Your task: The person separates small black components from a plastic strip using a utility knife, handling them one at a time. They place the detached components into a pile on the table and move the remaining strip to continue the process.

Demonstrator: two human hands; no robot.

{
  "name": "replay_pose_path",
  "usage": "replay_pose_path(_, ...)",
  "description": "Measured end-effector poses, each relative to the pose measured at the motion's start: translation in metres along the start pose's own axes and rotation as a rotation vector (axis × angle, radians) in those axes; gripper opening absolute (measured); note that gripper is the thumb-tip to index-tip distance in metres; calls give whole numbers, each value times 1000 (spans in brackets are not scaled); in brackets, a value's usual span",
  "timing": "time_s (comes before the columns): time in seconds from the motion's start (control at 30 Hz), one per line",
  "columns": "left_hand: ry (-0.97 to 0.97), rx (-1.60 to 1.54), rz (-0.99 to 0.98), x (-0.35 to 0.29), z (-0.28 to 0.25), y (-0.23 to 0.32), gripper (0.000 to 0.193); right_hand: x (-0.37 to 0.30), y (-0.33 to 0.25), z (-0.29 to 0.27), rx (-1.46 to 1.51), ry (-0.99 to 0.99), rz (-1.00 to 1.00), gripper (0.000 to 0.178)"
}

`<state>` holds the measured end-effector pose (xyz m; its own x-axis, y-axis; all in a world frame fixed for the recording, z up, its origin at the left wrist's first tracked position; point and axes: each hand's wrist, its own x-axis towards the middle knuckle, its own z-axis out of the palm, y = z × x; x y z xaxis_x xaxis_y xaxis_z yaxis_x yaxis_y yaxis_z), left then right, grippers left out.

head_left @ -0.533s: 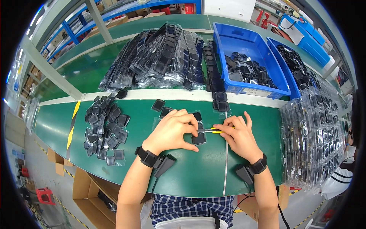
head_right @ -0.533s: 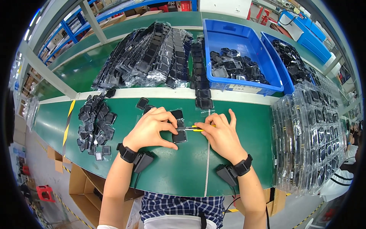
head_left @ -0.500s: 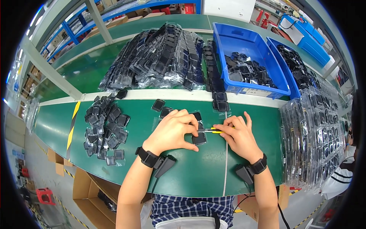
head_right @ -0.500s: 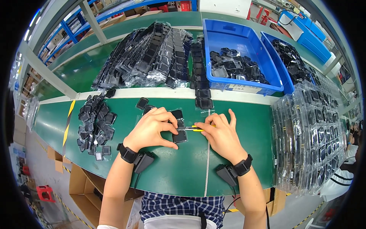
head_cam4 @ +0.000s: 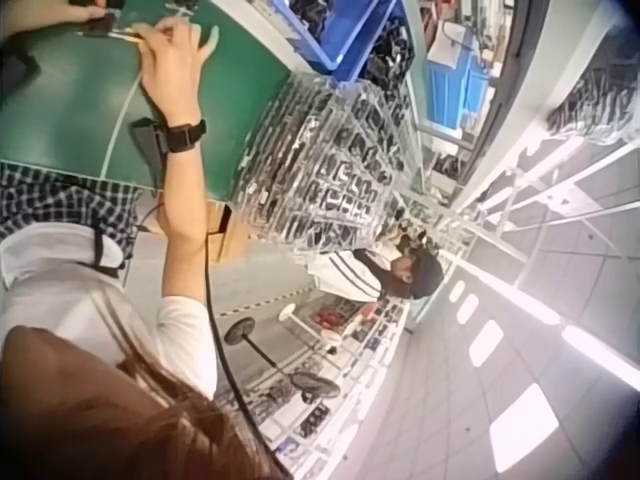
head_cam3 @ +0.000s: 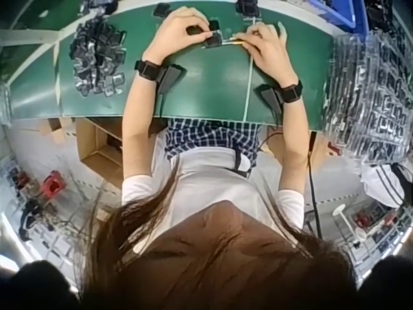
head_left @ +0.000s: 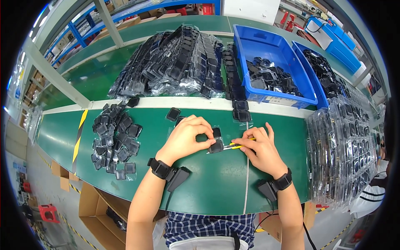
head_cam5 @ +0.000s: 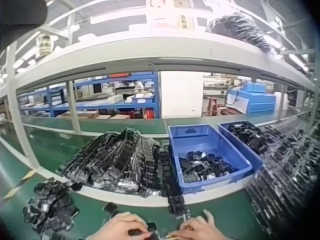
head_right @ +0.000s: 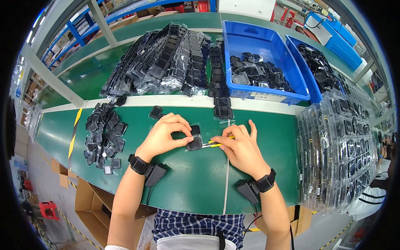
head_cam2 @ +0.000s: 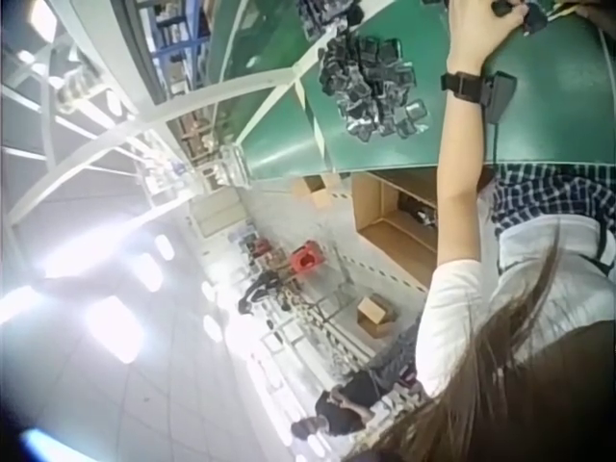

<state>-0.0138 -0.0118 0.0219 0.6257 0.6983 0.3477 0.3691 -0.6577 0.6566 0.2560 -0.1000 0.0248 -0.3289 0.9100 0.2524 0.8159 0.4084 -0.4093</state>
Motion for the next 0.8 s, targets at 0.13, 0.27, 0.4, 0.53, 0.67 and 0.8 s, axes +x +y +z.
replay_pose_path(0.13,-47,80,-48,0,-1,1,14,2,0,1,28,-11,9,28)
replay_pose_path(0.27,-60,72,-47,1,-1,2,14,7,3,4,63,-1,3,28)
replay_pose_path(0.4,-82,82,-46,4,-2,4,13,16,9,13,93,21,-15,28)
replay_pose_path(0.53,-103,98,-48,5,-3,4,12,17,18,5,136,-16,-4,28)
replay_pose_path(0.67,-75,114,-32,2,-4,2,12,3,36,-17,118,-64,45,29)
replay_pose_path(0.8,-1,-20,-101,-1,-13,-11,13,-5,39,-22,106,-9,138,31)
